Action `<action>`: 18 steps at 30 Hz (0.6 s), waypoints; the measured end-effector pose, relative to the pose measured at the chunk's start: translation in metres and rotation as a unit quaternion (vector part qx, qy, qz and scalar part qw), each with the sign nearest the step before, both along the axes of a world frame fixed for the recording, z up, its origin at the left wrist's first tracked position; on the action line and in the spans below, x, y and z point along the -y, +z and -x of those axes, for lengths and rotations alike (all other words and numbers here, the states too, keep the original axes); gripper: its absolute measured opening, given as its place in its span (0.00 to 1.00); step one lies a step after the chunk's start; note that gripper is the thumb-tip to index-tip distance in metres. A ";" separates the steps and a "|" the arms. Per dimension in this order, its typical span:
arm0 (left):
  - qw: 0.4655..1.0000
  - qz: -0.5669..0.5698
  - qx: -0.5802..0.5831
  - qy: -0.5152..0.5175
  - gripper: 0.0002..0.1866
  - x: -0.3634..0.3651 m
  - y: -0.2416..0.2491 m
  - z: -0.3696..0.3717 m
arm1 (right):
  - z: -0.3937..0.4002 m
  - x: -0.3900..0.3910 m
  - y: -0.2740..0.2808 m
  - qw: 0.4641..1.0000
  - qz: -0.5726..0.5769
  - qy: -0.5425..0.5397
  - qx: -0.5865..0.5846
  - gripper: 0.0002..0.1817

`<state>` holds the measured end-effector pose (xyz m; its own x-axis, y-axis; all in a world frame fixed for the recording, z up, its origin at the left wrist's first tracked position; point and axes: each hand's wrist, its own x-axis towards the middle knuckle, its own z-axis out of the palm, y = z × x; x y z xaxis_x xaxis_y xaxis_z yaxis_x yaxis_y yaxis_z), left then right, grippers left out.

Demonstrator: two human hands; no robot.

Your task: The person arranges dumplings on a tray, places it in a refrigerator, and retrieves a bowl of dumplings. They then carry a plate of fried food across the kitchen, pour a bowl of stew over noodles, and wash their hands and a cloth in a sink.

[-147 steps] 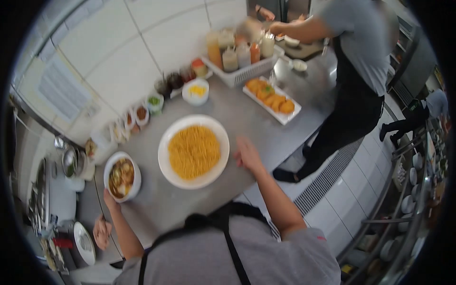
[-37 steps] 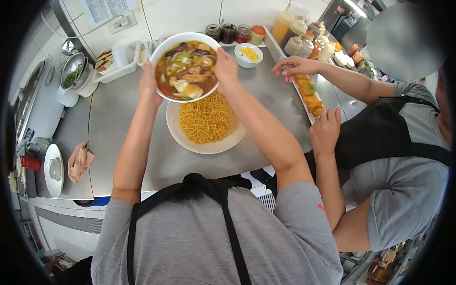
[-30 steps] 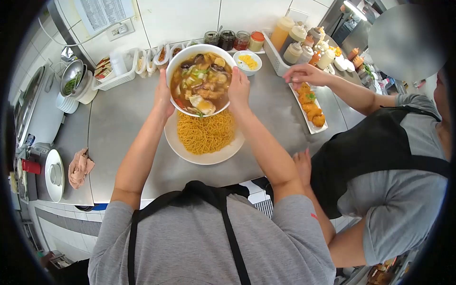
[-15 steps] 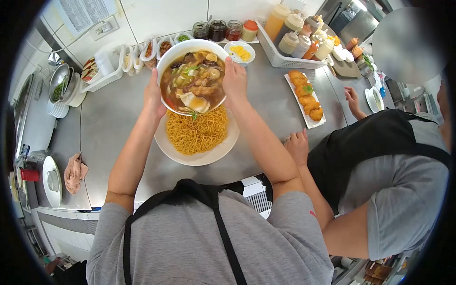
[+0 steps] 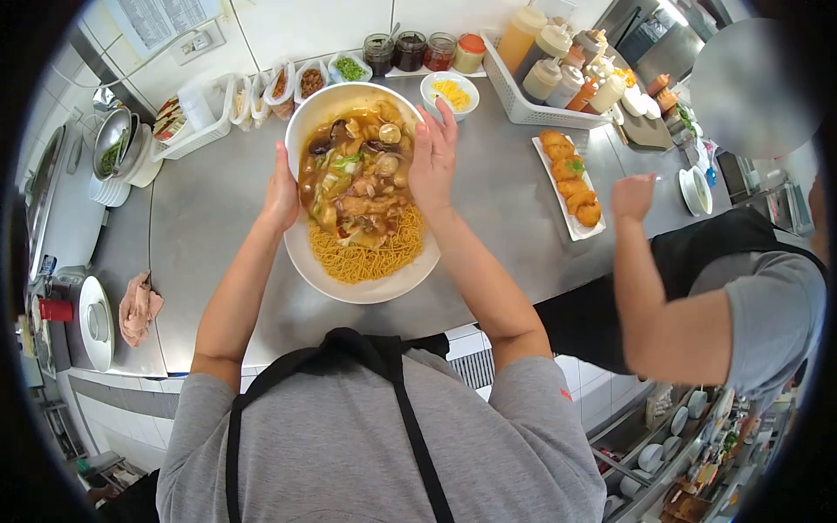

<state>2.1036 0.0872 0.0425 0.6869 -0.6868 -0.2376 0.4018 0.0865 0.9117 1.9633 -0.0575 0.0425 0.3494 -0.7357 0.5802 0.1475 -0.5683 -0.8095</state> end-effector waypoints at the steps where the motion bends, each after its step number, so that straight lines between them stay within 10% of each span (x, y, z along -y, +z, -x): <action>1: 0.995 -0.067 0.068 -0.022 0.37 -0.002 -0.004 -0.005 | 0.000 0.001 -0.003 1.000 -0.004 0.001 -0.002 0.19; 18: 0.897 -0.092 0.419 -0.112 0.36 -0.010 -0.010 -0.013 | 0.015 -0.002 0.004 0.997 0.070 -0.023 0.039 0.16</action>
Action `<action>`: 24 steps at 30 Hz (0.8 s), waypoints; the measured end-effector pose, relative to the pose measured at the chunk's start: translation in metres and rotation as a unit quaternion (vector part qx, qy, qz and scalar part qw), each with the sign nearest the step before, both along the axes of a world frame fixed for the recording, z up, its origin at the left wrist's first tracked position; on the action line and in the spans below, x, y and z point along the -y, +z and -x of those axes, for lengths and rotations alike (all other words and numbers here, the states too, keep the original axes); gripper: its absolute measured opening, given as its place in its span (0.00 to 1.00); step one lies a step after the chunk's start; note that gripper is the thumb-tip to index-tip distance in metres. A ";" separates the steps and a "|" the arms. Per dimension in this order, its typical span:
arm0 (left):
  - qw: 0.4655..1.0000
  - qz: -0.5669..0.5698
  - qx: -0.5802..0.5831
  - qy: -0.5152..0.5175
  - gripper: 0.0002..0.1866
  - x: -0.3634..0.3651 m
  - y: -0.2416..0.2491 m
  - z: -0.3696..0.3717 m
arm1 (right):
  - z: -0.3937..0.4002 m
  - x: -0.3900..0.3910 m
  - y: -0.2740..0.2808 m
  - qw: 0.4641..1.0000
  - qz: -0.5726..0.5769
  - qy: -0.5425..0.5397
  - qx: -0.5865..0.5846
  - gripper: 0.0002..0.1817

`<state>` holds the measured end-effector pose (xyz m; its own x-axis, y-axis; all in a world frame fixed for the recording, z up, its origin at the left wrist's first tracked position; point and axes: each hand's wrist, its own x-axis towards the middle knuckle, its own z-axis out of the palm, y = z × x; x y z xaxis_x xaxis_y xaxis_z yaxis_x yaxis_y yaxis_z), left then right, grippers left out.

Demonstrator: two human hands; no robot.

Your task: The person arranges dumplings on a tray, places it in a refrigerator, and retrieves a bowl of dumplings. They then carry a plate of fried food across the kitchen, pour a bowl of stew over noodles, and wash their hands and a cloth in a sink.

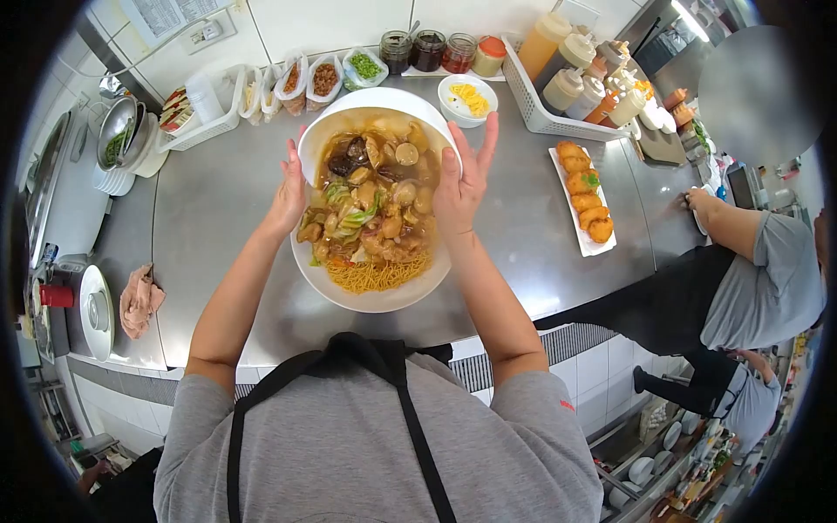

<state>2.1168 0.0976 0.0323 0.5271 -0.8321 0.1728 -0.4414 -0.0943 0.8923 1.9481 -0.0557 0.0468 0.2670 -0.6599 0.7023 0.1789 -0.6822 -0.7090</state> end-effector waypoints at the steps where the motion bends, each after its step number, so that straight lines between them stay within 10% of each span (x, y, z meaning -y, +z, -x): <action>1: 1.000 0.004 0.011 -0.010 0.35 -0.001 0.003 0.001 | 0.002 -0.001 0.002 1.000 0.003 0.001 -0.004 0.17; 24: 0.973 0.205 -0.064 -0.080 0.36 -0.005 0.012 0.014 | 0.011 -0.008 0.024 0.993 0.092 0.058 0.053 0.17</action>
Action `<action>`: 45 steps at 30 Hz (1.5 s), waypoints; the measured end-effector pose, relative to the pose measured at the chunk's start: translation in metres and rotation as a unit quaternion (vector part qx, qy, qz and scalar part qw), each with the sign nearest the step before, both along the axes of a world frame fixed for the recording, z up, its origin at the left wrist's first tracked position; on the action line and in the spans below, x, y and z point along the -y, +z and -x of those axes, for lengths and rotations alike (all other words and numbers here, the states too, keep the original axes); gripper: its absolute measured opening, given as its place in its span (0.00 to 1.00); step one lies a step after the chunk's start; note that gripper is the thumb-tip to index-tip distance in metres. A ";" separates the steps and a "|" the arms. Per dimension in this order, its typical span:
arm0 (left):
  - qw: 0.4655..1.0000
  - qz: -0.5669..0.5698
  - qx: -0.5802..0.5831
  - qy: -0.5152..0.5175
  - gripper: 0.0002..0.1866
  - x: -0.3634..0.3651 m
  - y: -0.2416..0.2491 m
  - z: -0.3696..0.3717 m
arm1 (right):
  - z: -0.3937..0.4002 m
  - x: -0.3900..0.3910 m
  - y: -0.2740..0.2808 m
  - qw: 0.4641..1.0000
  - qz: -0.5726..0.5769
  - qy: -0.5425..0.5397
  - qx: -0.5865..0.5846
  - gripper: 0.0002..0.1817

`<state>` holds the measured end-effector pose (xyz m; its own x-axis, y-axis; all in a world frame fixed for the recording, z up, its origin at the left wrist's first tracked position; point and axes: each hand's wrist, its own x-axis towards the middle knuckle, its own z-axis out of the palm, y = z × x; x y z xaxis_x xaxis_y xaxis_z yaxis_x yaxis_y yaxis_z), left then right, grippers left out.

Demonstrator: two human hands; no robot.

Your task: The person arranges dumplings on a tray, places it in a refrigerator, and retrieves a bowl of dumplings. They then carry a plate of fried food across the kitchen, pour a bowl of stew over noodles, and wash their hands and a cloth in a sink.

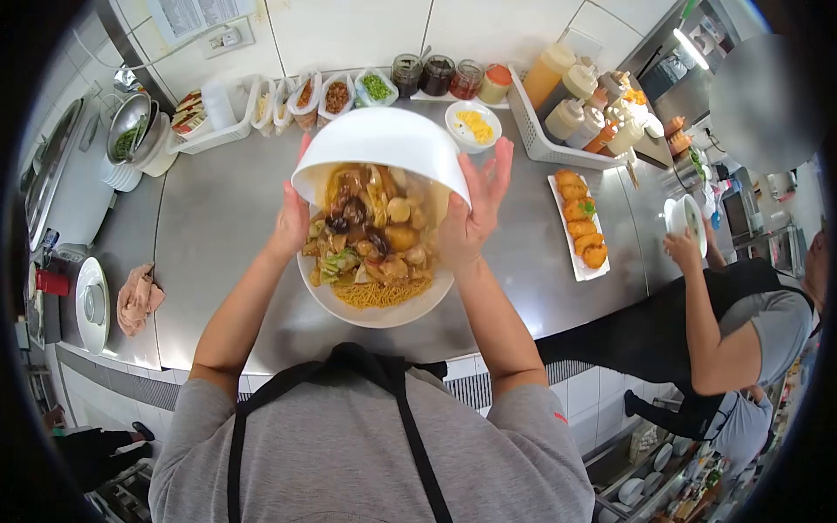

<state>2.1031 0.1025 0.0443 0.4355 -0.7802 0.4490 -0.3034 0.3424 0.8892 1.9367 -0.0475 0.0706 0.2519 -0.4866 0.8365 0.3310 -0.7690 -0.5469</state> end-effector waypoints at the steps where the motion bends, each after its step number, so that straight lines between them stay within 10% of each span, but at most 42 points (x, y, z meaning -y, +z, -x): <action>1: 0.999 0.044 -0.010 -0.012 0.35 0.000 0.000 0.000 | -0.001 0.000 0.000 1.000 -0.001 0.003 0.004 0.17; 29: 0.975 0.125 0.175 0.056 0.38 -0.004 0.053 0.008 | 0.006 -0.007 0.044 0.982 0.135 -0.001 0.129 0.18; 35: 0.993 0.118 0.001 0.009 0.50 0.001 0.061 0.023 | 0.012 -0.013 0.057 0.976 0.175 -0.026 0.124 0.16; 43: 0.988 0.132 -0.075 -0.020 0.35 0.013 0.050 0.010 | -0.008 -0.001 0.044 0.992 0.064 -0.098 0.056 0.18; 45: 0.996 -0.072 -0.013 0.051 0.33 0.013 0.057 -0.007 | -0.017 0.001 0.035 0.979 -0.199 -0.034 -0.007 0.15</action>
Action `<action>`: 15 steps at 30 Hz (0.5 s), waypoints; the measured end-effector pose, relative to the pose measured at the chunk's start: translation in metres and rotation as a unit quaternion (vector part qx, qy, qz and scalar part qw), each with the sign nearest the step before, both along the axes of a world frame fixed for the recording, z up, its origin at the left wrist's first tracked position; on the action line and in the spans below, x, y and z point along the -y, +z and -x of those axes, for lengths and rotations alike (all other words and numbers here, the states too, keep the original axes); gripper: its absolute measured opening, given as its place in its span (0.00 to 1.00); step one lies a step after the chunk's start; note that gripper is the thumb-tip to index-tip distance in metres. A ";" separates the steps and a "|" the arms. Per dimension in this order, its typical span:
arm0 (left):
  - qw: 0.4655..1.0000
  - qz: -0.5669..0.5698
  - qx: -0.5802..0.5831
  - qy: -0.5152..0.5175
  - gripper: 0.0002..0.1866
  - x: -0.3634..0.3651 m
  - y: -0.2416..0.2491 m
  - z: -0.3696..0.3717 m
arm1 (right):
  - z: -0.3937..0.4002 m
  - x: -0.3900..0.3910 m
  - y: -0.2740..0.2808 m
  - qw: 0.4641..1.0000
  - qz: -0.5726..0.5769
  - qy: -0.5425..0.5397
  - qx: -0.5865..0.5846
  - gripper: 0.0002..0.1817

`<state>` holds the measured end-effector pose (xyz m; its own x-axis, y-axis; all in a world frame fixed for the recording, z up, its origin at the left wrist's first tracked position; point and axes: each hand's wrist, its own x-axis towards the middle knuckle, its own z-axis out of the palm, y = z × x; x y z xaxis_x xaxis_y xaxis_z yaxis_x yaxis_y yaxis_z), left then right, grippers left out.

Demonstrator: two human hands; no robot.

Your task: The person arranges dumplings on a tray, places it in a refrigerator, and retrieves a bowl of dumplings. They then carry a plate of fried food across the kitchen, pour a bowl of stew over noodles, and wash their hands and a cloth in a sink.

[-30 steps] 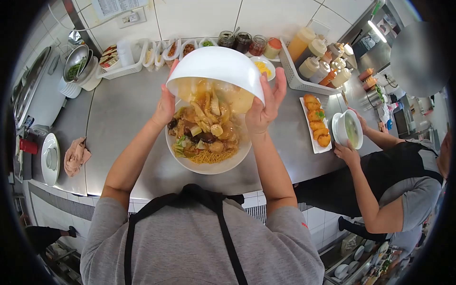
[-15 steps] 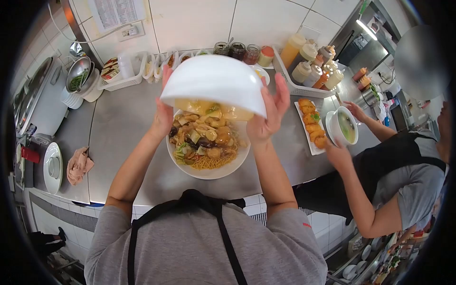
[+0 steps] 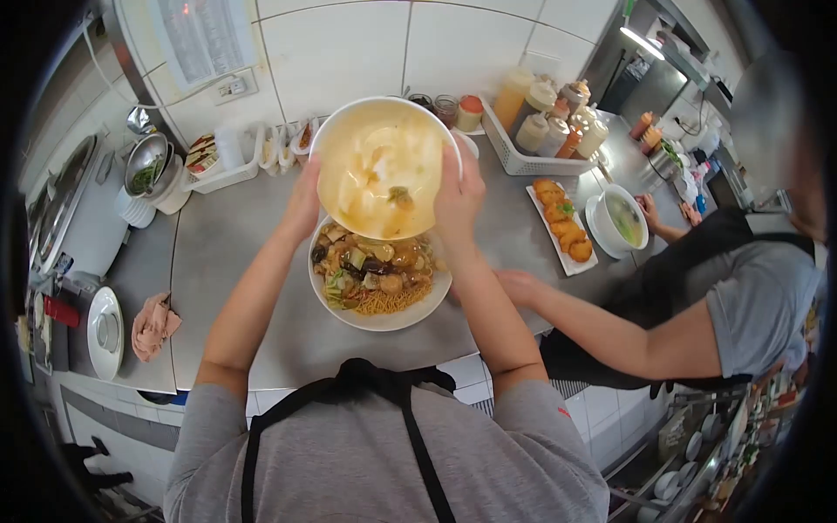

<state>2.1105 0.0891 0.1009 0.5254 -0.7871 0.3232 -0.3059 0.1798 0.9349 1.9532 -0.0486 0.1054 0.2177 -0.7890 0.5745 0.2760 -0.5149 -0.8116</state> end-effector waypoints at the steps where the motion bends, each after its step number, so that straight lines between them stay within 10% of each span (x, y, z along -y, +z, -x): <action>1: 1.000 -0.002 0.003 -0.012 0.33 0.003 -0.006 -0.013 | -0.004 0.000 0.000 0.996 -0.077 0.035 -0.001 0.15; 7: 0.951 -0.168 0.243 0.090 0.25 0.035 0.010 -0.040 | 0.006 0.014 -0.008 0.973 -0.113 -0.117 -0.162 0.11; 9: 0.954 -0.181 0.235 0.051 0.25 0.032 0.025 -0.055 | 0.019 0.000 0.003 0.954 0.021 -0.077 -0.289 0.12; 13: 0.957 -0.195 0.215 -0.021 0.24 -0.011 0.055 -0.072 | 0.023 -0.061 0.049 0.930 -0.118 0.043 -0.345 0.12; 15: 0.942 -0.240 0.220 -0.080 0.24 -0.048 0.070 -0.087 | 0.013 -0.078 0.051 0.801 -0.244 0.177 -0.517 0.13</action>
<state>2.1979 0.1372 0.1707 0.2867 -0.9556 0.0684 -0.6877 -0.1556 0.7091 1.9406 0.0292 0.1567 0.6378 -0.6486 -0.4154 -0.6147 -0.1036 -0.7820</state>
